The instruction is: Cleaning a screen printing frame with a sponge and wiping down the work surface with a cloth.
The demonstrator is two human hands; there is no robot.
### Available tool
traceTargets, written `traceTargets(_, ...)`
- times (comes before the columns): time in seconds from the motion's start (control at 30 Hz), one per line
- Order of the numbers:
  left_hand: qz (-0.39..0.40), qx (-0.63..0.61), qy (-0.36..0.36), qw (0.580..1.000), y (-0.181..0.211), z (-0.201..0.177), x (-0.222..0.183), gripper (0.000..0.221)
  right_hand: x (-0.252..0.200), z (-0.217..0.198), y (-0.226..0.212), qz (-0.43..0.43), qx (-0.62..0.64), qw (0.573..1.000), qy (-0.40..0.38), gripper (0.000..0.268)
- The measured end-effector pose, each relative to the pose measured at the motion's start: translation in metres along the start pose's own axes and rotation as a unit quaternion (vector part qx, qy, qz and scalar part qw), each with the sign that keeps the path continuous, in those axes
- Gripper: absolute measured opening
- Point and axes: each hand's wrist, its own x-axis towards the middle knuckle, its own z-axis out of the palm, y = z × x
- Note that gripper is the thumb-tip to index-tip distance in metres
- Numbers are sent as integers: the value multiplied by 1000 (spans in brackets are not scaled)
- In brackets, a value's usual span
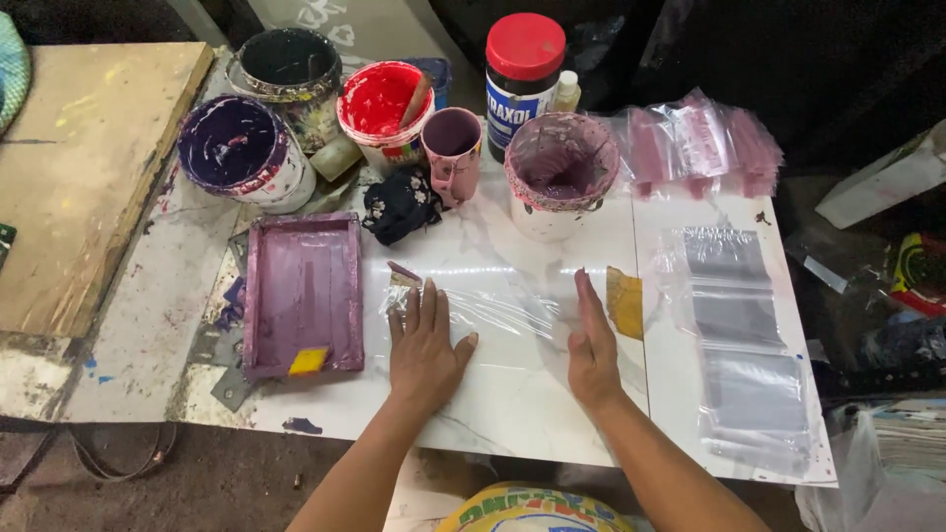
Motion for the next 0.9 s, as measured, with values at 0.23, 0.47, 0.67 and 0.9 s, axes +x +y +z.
traceTargets(0.23,-3,5,21,1000,-3,13,4,82,-9,-7,-4,-64,24,995,67,74)
traceTargets(0.47,139,97,310,935,0,65,7,87,-83,-44,-12,-49,-128,991,3,72)
traceTargets(0.67,296,-40,78,951,74,50,5,75,-106,-54,7,-83,-355,928,-84,74)
traceTargets(0.9,342,-31,183,921,106,60,22,61,-106,-41,10,-53,-481,865,-133,79)
